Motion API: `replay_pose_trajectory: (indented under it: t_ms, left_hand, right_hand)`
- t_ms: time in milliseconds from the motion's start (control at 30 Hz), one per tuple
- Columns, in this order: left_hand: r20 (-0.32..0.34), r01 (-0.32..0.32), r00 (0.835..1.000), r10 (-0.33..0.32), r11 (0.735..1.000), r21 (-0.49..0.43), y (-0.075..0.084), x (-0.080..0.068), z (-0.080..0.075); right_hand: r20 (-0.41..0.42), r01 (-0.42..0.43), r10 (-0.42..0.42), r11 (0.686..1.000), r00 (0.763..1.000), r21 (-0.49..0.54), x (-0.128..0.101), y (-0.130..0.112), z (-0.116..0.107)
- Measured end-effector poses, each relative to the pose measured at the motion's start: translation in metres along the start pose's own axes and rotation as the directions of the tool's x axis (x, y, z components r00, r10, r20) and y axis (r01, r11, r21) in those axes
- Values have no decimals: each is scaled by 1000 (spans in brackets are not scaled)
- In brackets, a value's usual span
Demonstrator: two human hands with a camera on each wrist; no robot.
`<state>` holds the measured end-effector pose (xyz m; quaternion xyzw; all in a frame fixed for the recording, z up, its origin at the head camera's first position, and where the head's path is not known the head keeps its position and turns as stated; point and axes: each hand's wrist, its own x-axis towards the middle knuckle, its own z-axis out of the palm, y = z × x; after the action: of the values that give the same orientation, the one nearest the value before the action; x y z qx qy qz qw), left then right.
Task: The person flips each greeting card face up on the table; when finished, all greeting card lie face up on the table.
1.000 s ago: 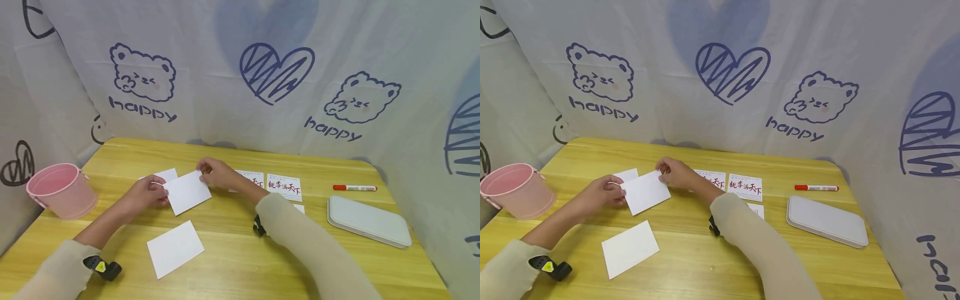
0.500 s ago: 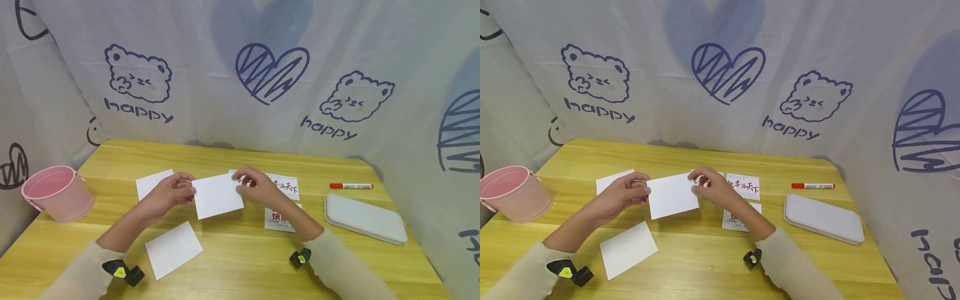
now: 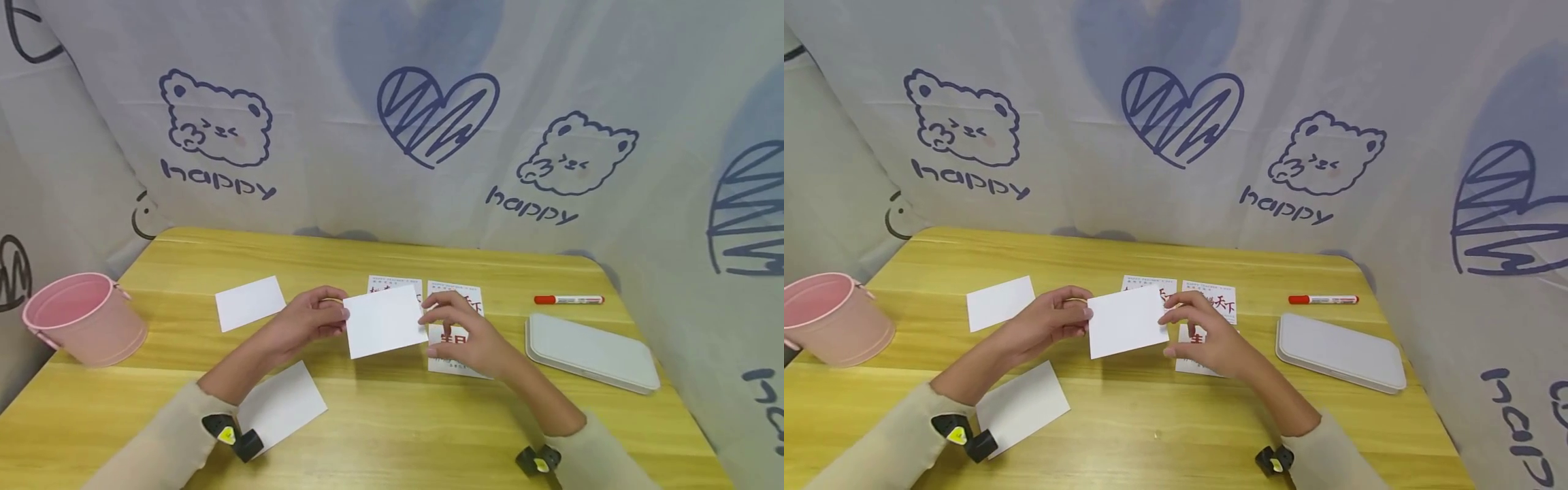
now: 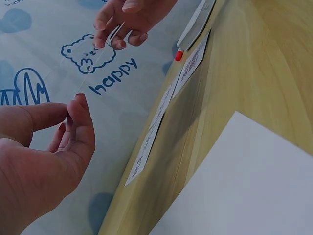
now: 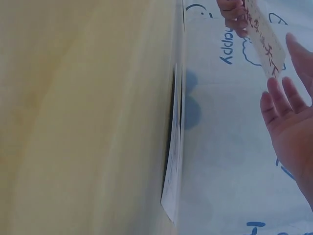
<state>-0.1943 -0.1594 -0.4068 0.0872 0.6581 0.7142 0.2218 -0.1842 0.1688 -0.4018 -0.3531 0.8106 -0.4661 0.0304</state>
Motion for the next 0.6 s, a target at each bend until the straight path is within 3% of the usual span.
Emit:
replay_pose_trajectory:
  t_ms: [200,367,600]
  left_hand:
    - [2,22,1000,-22,999,-33,-4,1,3]
    - [15,58,998,-57,996,-69,-9,2,6]
    - [22,85,996,-83,990,-114,-11,4,6]
  right_hand:
    - [-36,111,-113,993,993,-40,0,1,5]
    - [-65,223,-226,974,972,-50,0,3,6]
    - [-27,205,-208,975,978,-87,-3,0,0]
